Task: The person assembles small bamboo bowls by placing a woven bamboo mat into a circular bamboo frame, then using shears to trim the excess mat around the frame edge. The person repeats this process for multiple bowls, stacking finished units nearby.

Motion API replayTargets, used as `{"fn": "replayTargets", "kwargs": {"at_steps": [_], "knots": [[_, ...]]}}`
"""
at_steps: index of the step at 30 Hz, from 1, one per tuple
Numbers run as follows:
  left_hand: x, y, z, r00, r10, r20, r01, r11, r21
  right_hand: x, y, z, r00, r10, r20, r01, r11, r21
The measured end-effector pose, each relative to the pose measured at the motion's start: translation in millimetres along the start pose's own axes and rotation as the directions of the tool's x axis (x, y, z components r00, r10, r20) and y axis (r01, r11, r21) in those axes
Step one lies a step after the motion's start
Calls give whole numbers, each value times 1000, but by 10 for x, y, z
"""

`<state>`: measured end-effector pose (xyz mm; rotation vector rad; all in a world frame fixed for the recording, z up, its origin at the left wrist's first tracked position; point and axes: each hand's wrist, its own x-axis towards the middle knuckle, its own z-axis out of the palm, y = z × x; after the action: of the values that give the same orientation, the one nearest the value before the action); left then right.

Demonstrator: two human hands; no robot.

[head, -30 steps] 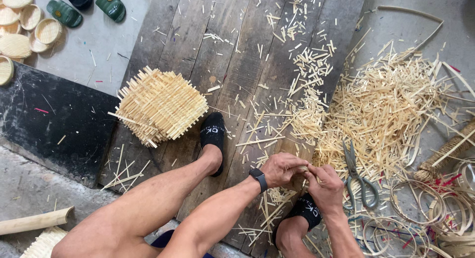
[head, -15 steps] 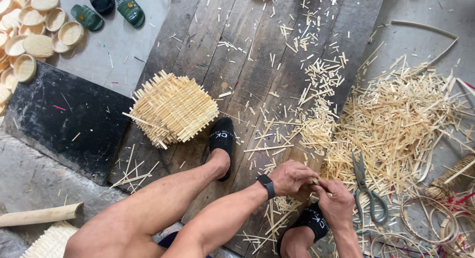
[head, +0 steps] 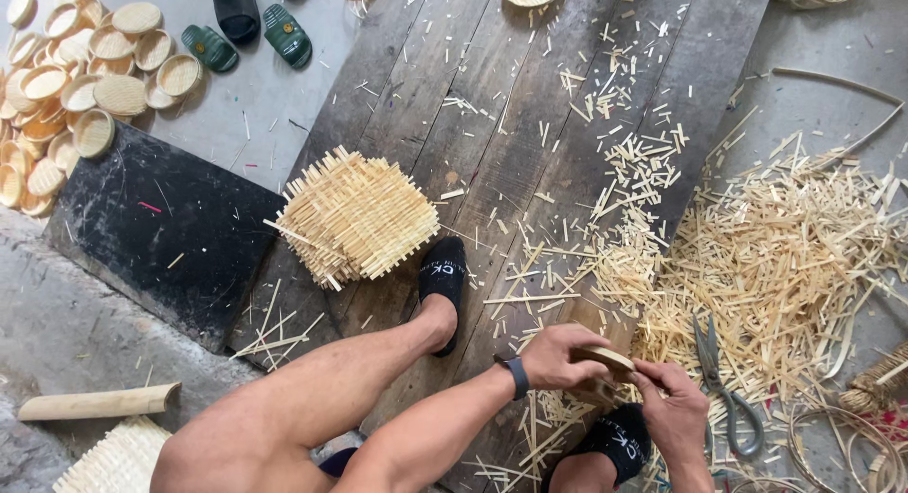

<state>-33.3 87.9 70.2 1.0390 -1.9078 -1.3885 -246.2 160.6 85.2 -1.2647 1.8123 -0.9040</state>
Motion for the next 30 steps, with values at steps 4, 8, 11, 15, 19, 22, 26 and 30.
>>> {"fn": "replayTargets", "kwargs": {"at_steps": [4, 8, 11, 15, 19, 22, 26, 30], "knots": [[119, 16, 141, 981, 165, 104, -184, 957, 224, -49, -69, 96, 980, -199, -9, 194, 962, -190], [81, -13, 209, 965, 261, -10, -248, 927, 282, -39, -147, 145, 981, -192, -39, 177, 953, -246], [29, -58, 256, 939, 335, -71, -300, 904, 306, -33, -137, 169, 977, -203, -58, 179, 942, -284], [3, -112, 321, 935, 334, -117, -281, 903, 325, -4, -1, 176, 981, -186, -48, 172, 962, -211], [-28, -115, 196, 982, 134, -132, -105, 973, 205, 23, 194, 155, 994, 83, 67, -81, 996, -41], [-28, -79, -17, 997, 75, 2, -73, 973, 218, -11, 270, 216, 992, 109, 64, -103, 991, -84], [57, 32, -29, 983, 12, 182, -72, 942, 327, -14, 209, 246, 986, -168, 9, 167, 972, -168], [-5, 38, 41, 987, 156, 32, -159, 950, 268, 18, 78, 125, 971, -238, -34, 227, 954, -195]]}}
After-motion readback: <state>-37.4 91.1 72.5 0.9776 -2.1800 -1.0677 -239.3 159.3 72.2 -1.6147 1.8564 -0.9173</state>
